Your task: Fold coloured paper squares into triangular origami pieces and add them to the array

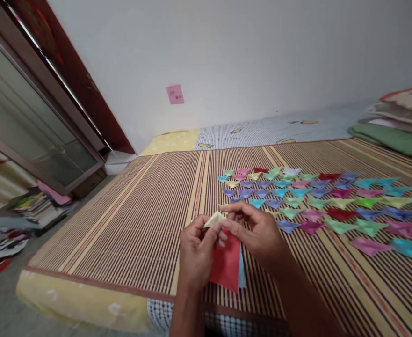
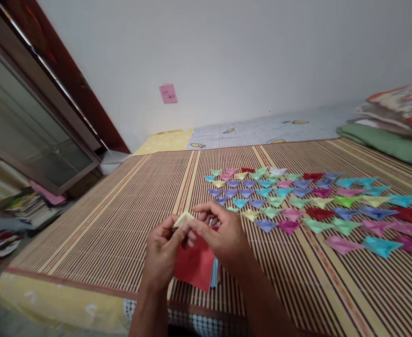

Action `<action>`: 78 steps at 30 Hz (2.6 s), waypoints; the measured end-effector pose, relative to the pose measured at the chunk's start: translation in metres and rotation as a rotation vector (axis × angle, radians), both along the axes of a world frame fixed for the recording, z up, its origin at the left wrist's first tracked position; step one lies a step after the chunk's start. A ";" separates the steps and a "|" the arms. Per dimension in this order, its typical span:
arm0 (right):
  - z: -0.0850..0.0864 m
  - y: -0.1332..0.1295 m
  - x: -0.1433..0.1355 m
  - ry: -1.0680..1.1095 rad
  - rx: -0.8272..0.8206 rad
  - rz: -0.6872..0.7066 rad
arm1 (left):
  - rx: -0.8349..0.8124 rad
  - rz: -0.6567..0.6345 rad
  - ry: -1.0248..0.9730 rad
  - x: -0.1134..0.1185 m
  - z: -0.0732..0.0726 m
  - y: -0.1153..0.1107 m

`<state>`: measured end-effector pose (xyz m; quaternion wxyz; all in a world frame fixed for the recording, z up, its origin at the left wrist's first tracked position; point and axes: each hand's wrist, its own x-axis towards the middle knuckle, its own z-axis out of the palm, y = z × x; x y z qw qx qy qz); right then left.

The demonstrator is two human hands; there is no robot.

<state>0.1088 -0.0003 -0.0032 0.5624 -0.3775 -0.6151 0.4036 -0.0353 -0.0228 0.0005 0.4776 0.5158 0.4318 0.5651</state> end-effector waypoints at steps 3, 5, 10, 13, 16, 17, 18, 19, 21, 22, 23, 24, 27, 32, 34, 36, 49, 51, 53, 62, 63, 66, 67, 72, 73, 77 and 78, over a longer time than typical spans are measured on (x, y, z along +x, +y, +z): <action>0.001 -0.002 -0.002 0.009 0.054 -0.006 | 0.016 -0.059 0.053 0.003 0.003 -0.001; 0.002 -0.002 -0.004 0.013 0.079 -0.034 | 0.021 -0.069 0.048 0.005 0.003 0.000; 0.001 -0.001 -0.001 0.048 0.090 -0.123 | -0.001 -0.018 -0.002 0.007 0.000 0.002; -0.001 0.000 -0.001 0.098 0.044 -0.089 | 0.040 -0.006 0.030 0.005 0.000 0.001; -0.003 0.001 -0.004 0.165 -0.022 -0.064 | 0.046 -0.019 0.034 0.003 0.001 0.001; -0.004 0.002 -0.006 0.179 -0.043 -0.056 | 0.037 -0.034 0.035 0.002 0.001 0.002; -0.004 0.002 -0.007 0.181 -0.062 -0.048 | 0.025 -0.047 0.037 0.001 0.000 0.002; -0.004 0.003 -0.008 0.170 -0.076 -0.037 | 0.012 -0.059 0.034 0.000 -0.001 0.003; -0.003 0.004 -0.008 0.138 -0.095 -0.005 | -0.019 -0.061 -0.012 -0.001 -0.004 0.005; -0.003 0.004 -0.007 0.132 -0.098 0.010 | -0.038 -0.053 -0.064 -0.002 -0.006 0.006; -0.003 0.004 -0.006 0.135 -0.100 0.021 | -0.061 -0.043 -0.135 -0.002 -0.007 0.006; -0.003 0.004 -0.004 0.144 -0.099 0.030 | -0.087 -0.032 -0.220 -0.002 -0.008 0.007; -0.003 0.003 0.001 0.170 -0.090 0.054 | -0.162 -0.012 -0.459 -0.003 -0.009 0.009; -0.005 0.001 -0.003 0.079 -0.036 0.073 | -0.275 0.022 -0.687 0.001 -0.004 0.011; -0.006 0.001 -0.007 0.033 0.021 0.032 | -0.293 0.003 -0.720 0.004 -0.003 0.010; -0.006 0.001 -0.009 0.020 0.056 0.009 | -0.297 -0.045 -0.720 0.006 -0.004 0.010; 0.001 -0.004 -0.009 0.092 0.036 0.064 | -0.227 -0.140 -0.591 0.012 -0.002 0.005; 0.001 -0.004 -0.009 0.115 0.031 0.089 | -0.228 -0.143 -0.593 0.013 -0.001 0.005; 0.001 -0.004 -0.010 0.140 0.028 0.105 | -0.226 -0.147 -0.591 0.014 -0.001 0.004; 0.005 -0.005 -0.009 0.191 -0.005 0.133 | -0.089 -0.154 -0.400 0.011 -0.012 0.003; 0.005 -0.005 -0.008 0.200 -0.012 0.144 | -0.074 -0.157 -0.375 0.011 -0.013 0.003; 0.006 -0.005 -0.008 0.244 -0.036 0.182 | -0.054 -0.155 -0.350 0.009 -0.013 0.002; 0.006 -0.005 -0.008 0.261 -0.040 0.195 | -0.050 -0.153 -0.345 0.009 -0.013 0.002; 0.003 -0.004 -0.007 0.308 -0.069 0.237 | -0.016 -0.132 -0.255 0.008 -0.011 0.002; 0.003 -0.003 -0.007 0.310 -0.084 0.238 | -0.011 -0.130 -0.237 0.007 -0.012 0.003; 0.000 -0.002 -0.006 0.308 -0.092 0.225 | 0.018 -0.111 -0.155 0.005 -0.013 0.003; 0.000 -0.002 -0.006 0.303 -0.080 0.220 | 0.028 -0.101 -0.130 0.004 -0.013 0.003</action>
